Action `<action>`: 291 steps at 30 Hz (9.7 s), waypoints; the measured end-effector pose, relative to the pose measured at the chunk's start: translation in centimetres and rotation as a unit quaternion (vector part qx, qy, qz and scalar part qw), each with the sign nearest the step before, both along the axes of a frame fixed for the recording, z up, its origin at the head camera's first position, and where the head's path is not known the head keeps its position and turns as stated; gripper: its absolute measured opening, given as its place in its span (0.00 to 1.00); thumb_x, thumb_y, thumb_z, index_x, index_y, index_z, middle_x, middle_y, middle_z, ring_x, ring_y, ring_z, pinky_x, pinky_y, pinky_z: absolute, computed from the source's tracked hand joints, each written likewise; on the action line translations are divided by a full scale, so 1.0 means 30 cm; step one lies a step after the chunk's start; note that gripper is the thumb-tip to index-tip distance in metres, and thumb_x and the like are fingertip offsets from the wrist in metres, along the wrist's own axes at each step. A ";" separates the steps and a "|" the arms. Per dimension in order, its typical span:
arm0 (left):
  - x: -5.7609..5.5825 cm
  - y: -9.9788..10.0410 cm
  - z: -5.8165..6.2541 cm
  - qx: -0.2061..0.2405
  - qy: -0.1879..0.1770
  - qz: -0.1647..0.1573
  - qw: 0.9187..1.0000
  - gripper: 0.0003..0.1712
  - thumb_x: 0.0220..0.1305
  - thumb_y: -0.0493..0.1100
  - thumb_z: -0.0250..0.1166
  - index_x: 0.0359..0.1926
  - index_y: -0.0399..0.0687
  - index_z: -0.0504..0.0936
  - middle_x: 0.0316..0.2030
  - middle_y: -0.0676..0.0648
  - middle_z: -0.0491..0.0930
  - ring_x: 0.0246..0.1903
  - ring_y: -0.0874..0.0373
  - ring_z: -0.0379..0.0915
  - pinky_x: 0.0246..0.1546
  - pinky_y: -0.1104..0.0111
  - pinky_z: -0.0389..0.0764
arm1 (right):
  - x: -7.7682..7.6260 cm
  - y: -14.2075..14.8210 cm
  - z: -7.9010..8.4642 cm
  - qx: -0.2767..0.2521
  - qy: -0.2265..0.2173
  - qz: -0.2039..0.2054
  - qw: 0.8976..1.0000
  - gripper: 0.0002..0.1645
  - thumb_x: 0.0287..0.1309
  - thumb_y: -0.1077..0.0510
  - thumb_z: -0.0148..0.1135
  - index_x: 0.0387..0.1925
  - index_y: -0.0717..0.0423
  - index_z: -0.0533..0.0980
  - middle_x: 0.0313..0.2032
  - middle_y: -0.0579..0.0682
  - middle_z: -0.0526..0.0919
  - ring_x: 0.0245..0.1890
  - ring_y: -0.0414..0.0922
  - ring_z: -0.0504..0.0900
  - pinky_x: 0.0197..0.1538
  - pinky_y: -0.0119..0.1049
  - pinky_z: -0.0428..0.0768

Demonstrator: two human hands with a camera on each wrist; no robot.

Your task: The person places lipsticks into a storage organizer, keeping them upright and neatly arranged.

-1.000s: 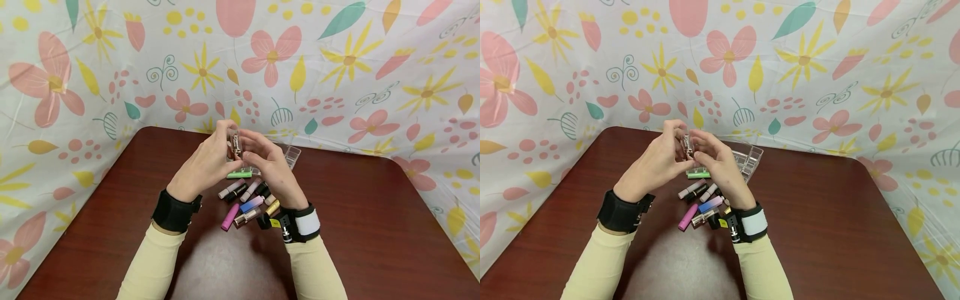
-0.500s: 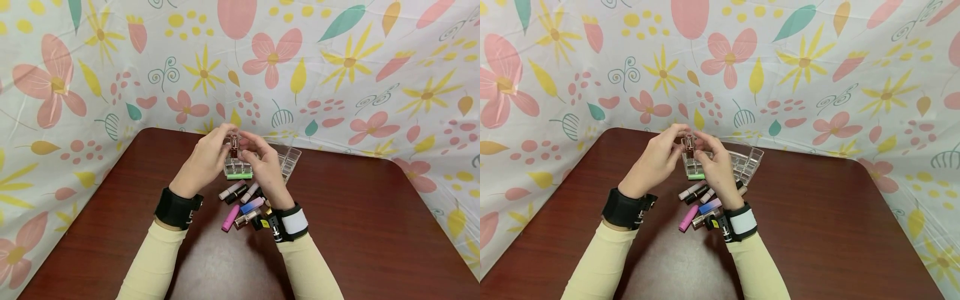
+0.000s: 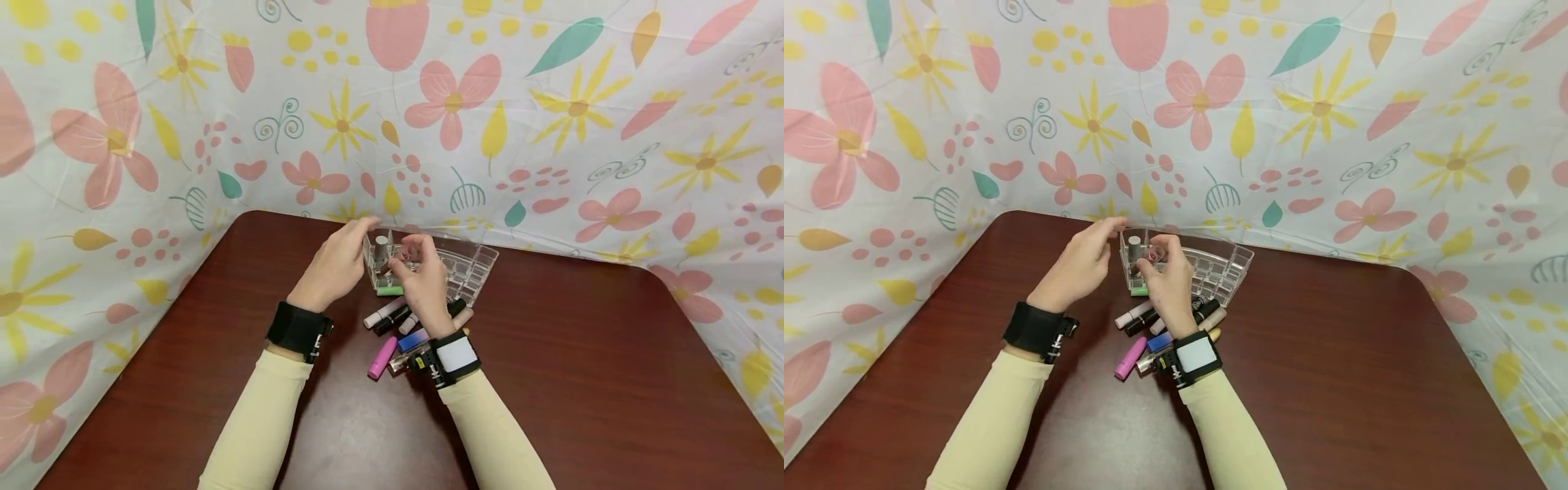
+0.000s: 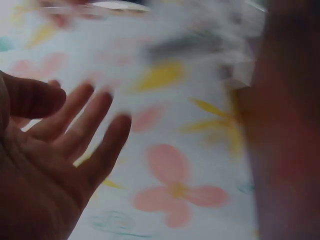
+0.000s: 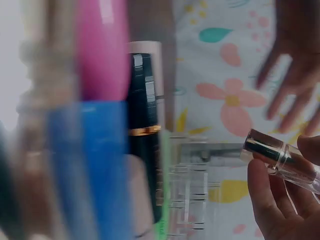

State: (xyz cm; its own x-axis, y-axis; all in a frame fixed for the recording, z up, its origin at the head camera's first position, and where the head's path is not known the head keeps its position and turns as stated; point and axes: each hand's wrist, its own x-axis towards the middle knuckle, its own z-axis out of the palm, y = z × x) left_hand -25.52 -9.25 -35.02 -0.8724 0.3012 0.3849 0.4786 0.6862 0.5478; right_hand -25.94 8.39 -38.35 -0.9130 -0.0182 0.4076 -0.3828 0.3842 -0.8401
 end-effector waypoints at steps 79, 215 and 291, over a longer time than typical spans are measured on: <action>-0.046 0.007 -0.128 -0.103 -0.086 0.030 0.991 0.43 0.74 0.41 0.59 0.82 0.59 0.47 0.76 0.41 0.60 0.68 0.46 0.71 0.37 0.60 0.78 | -0.008 0.142 0.107 0.364 -0.008 0.189 0.912 0.19 0.69 0.61 0.61 0.60 0.56 0.77 0.51 0.57 0.88 0.49 0.52 0.88 0.50 0.48 0.84; 0.251 0.126 0.242 -0.076 0.337 -0.060 0.937 0.23 0.60 0.50 0.75 0.54 0.49 0.81 0.42 0.52 0.80 0.39 0.61 0.78 0.43 0.72 0.82 | 0.222 0.314 0.358 -0.042 0.140 0.212 0.966 0.21 0.60 0.77 0.63 0.56 0.68 0.77 0.50 0.52 0.84 0.43 0.40 0.86 0.46 0.30 0.85; 0.091 0.146 0.019 -0.221 0.114 0.000 0.969 0.37 0.68 0.41 0.64 0.76 0.51 0.64 0.75 0.45 0.64 0.73 0.49 0.64 0.63 0.47 0.75 | 0.019 0.343 0.132 0.048 0.045 0.008 0.998 0.20 0.66 0.71 0.59 0.57 0.58 0.72 0.52 0.62 0.83 0.49 0.56 0.85 0.47 0.18 0.77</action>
